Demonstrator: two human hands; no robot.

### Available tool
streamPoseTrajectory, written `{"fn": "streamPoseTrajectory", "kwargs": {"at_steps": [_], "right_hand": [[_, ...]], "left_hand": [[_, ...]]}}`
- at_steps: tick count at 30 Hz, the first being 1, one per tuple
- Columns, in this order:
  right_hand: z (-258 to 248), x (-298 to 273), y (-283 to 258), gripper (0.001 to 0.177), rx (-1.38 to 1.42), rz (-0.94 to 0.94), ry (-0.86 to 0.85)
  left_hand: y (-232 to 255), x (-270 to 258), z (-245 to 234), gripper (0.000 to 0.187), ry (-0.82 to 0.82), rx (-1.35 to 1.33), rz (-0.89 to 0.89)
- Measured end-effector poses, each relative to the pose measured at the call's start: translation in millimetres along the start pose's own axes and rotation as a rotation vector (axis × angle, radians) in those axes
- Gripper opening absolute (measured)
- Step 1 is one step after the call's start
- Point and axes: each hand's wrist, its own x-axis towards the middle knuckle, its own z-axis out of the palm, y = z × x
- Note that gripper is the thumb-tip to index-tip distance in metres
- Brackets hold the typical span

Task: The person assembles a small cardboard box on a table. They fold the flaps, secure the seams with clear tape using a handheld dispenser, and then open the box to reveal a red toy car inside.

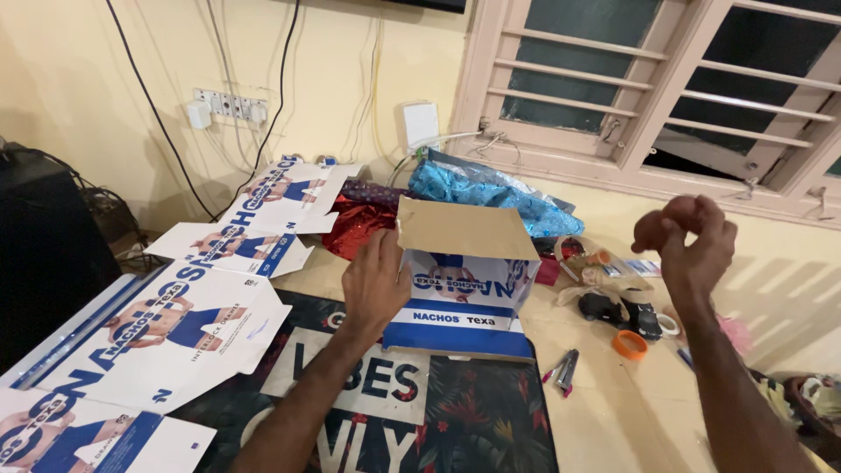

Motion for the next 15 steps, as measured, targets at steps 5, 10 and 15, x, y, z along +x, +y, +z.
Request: {"fn": "streamPoseTrajectory", "kwargs": {"at_steps": [5,10,15], "right_hand": [[-7,13,-66,0.055,0.126,-0.074,0.004],[-6,5,-130,0.05,0.521,-0.082,-0.171],[3,-35,-181,0.057,0.634,0.457,-0.528]], "left_hand": [[16,15,8,0.056,-0.017,0.01,-0.039],[17,20,12,0.035,-0.179,0.01,-0.14],[15,28,22,0.036,-0.158,0.114,-0.095]]}}
